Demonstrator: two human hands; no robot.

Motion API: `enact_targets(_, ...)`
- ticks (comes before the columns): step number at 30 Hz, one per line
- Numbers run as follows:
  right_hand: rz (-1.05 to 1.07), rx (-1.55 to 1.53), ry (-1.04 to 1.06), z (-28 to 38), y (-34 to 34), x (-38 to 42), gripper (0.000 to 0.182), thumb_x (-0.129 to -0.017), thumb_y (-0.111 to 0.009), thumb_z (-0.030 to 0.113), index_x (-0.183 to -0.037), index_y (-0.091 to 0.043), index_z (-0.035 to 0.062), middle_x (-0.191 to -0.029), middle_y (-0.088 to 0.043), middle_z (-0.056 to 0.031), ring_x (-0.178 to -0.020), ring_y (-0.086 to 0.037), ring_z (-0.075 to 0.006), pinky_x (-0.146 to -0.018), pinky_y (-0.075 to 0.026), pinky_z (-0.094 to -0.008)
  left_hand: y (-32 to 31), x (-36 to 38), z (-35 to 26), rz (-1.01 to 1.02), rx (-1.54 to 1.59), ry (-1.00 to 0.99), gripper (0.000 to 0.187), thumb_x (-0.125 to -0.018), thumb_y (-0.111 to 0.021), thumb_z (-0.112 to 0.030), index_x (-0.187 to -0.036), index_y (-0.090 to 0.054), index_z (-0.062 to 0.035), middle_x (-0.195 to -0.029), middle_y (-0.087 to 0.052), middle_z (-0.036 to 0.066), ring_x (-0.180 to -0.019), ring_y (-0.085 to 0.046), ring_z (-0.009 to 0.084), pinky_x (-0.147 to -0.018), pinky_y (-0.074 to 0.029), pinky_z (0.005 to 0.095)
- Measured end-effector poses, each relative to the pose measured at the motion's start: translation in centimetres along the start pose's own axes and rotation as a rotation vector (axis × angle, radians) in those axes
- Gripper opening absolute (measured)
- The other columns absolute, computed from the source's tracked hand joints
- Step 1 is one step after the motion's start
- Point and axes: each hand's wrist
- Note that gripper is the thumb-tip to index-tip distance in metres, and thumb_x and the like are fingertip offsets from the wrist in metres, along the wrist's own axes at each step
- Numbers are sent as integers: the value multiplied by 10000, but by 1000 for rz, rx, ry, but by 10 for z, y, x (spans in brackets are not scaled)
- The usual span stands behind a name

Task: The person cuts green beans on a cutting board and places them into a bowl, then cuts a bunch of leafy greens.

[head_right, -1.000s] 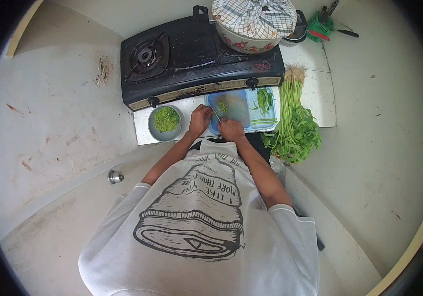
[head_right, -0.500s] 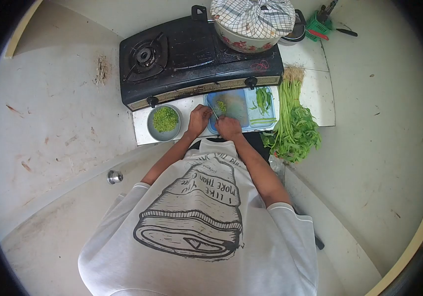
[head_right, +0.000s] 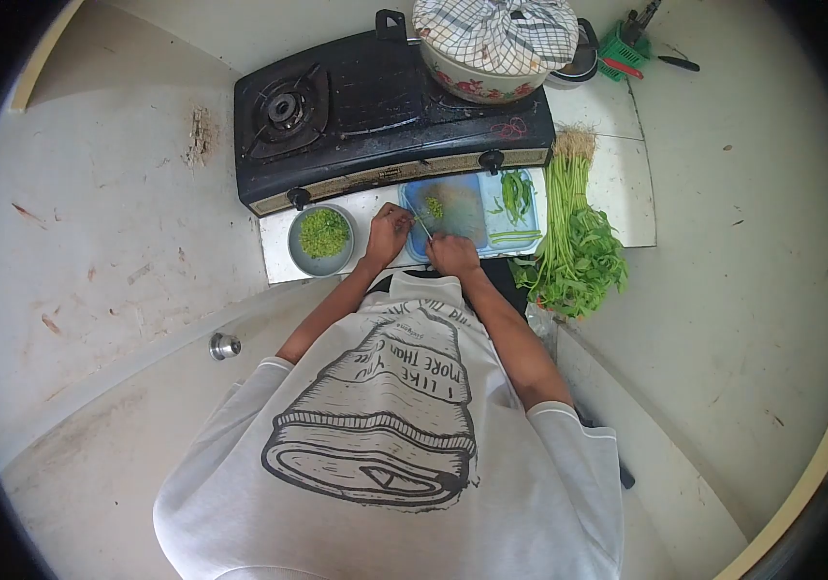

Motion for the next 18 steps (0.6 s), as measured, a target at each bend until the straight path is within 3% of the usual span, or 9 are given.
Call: enact_targets(18,-54,71,28,2,-10,-2,375,-1002,-504,313,-927,-673,-13,-828,-737,-232,-775,-742,-396,-730,-594,-504,1,2,-1,-14,-1,-14,118,-840,-657,60,-927,-722,15,-914,-635,180,-779,-684,340,-722,-559,414)
Point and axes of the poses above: each hand's wrist, its own x-axis away from the middle knuckle, its own y-axis out of the back of the hand, z = x × y
